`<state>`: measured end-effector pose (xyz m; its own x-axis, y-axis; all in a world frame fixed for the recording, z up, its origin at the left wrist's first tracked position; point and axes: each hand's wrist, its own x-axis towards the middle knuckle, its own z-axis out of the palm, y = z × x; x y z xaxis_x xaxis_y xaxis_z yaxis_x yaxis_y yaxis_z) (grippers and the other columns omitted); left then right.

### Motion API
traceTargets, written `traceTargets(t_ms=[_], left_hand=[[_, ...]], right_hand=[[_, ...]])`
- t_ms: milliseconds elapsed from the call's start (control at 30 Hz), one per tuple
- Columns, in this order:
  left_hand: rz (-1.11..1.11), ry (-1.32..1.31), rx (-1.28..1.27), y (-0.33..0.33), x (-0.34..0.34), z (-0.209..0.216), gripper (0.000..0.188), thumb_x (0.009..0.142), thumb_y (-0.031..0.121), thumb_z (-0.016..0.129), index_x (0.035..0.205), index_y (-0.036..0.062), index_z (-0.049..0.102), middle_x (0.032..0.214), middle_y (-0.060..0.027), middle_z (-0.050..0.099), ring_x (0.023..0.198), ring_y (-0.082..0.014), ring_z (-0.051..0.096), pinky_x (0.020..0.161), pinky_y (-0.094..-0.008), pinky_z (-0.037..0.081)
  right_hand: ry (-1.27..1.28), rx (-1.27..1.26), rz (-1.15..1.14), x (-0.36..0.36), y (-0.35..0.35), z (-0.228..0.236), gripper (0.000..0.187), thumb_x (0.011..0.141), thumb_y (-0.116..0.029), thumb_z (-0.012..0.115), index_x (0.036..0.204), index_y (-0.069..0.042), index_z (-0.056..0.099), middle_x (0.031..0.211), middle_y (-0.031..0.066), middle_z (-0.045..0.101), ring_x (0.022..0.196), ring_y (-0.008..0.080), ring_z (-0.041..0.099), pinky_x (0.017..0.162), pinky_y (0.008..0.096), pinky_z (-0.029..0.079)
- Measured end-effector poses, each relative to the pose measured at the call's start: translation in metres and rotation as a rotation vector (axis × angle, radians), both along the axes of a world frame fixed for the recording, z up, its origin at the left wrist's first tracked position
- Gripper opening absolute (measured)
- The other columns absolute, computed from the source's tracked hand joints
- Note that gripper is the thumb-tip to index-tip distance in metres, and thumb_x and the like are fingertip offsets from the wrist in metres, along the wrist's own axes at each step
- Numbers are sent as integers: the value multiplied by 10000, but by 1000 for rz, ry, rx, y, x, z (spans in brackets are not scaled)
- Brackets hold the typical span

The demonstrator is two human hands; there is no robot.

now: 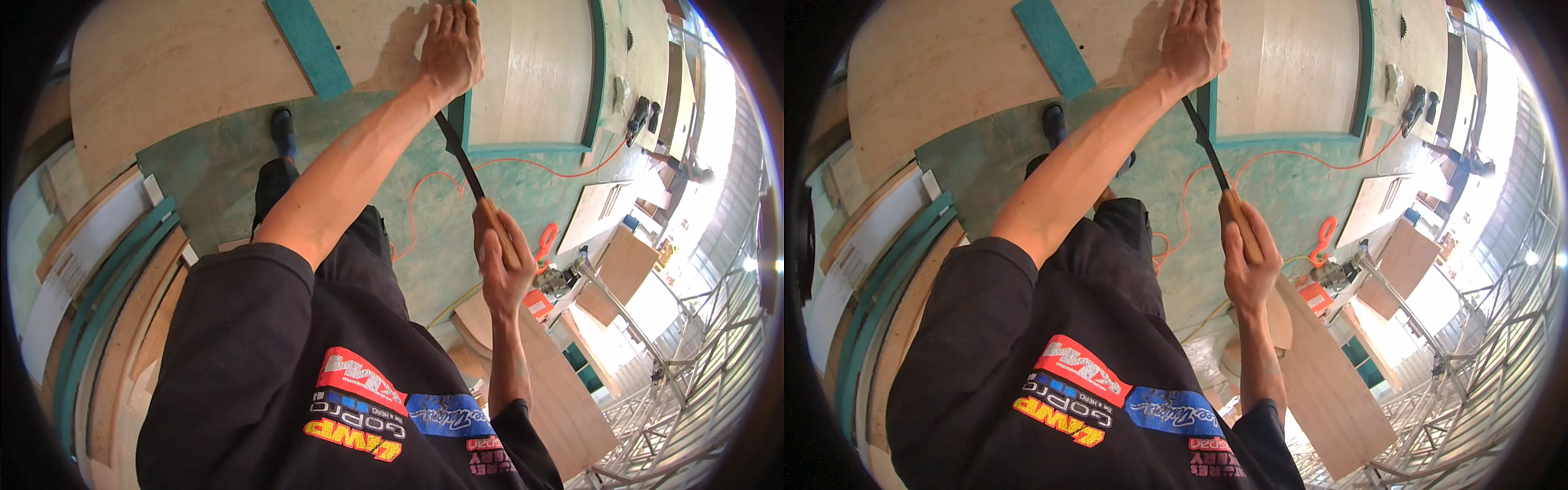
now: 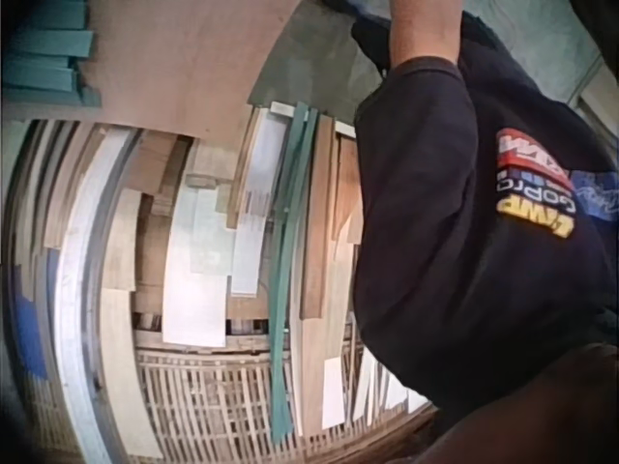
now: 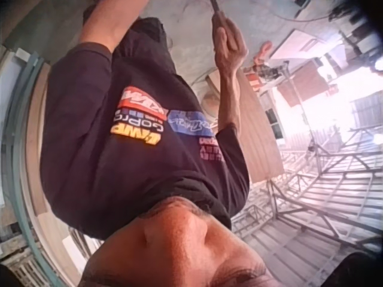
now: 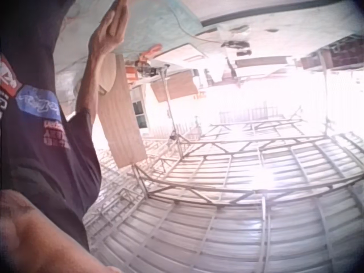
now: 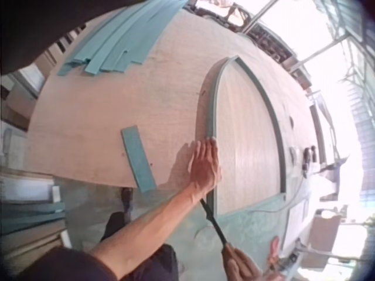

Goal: The person saws a wooden frame piece by hand, fits a curved panel into the frame, and uses a pneumatic nailer to secure a green decorative trim piece along the outer edge.

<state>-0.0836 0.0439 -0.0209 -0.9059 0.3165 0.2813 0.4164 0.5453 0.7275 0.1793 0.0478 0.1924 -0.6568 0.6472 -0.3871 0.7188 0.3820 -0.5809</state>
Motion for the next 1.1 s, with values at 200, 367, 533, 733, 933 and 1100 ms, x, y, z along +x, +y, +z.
traceTargets(t_ms=[200, 367, 533, 733, 933, 1100], left_hand=[[27, 59, -8, 6, 1, -10, 775, 868, 199, 541, 1476, -180, 245, 1506, -370, 347, 1418, -480, 341, 1221, -542, 193], [6, 27, 9, 0, -1, -5, 764, 867, 192, 532, 1470, -184, 251, 1499, -375, 351, 1413, -491, 342, 1217, -553, 192], [29, 74, 2, 6, 1, -12, 756, 869, 193, 526, 1462, -191, 258, 1483, -380, 366, 1396, -493, 362, 1215, -562, 189], [21, 70, -4, -1, 0, -7, 756, 864, 197, 533, 1456, -192, 269, 1477, -374, 378, 1389, -485, 375, 1221, -548, 189], [25, 41, -3, 2, 0, -2, 789, 849, 207, 578, 1463, -181, 270, 1482, -362, 383, 1400, -462, 375, 1230, -529, 177], [16, 30, -41, -1, 2, -3, 778, 852, 202, 571, 1468, -172, 276, 1484, -353, 391, 1408, -453, 371, 1233, -522, 174]], right_hand=[[33, 3, 29, 11, 3, -21, 356, 955, -113, 672, 1276, 36, 628, 1100, 127, 721, 951, 133, 651, 845, 263, 517], [21, -13, 8, 17, 5, -19, 357, 946, -90, 678, 1277, 31, 629, 1139, 146, 717, 1031, 160, 662, 900, 276, 511], [42, 26, 22, 22, 6, -38, 358, 950, -96, 676, 1277, 40, 627, 1143, 148, 719, 1032, 165, 667, 901, 286, 517], [96, 66, 68, 37, -3, -12, 368, 953, -80, 662, 1293, 50, 613, 1145, 162, 720, 1009, 167, 679, 890, 280, 519], [58, 49, 27, 21, -7, -34, 351, 960, -76, 655, 1281, 59, 615, 1135, 151, 721, 1008, 159, 672, 878, 274, 519], [105, 9, 17, 33, -4, -13, 339, 959, -79, 661, 1274, 43, 630, 1127, 149, 722, 1008, 145, 661, 872, 265, 516]])
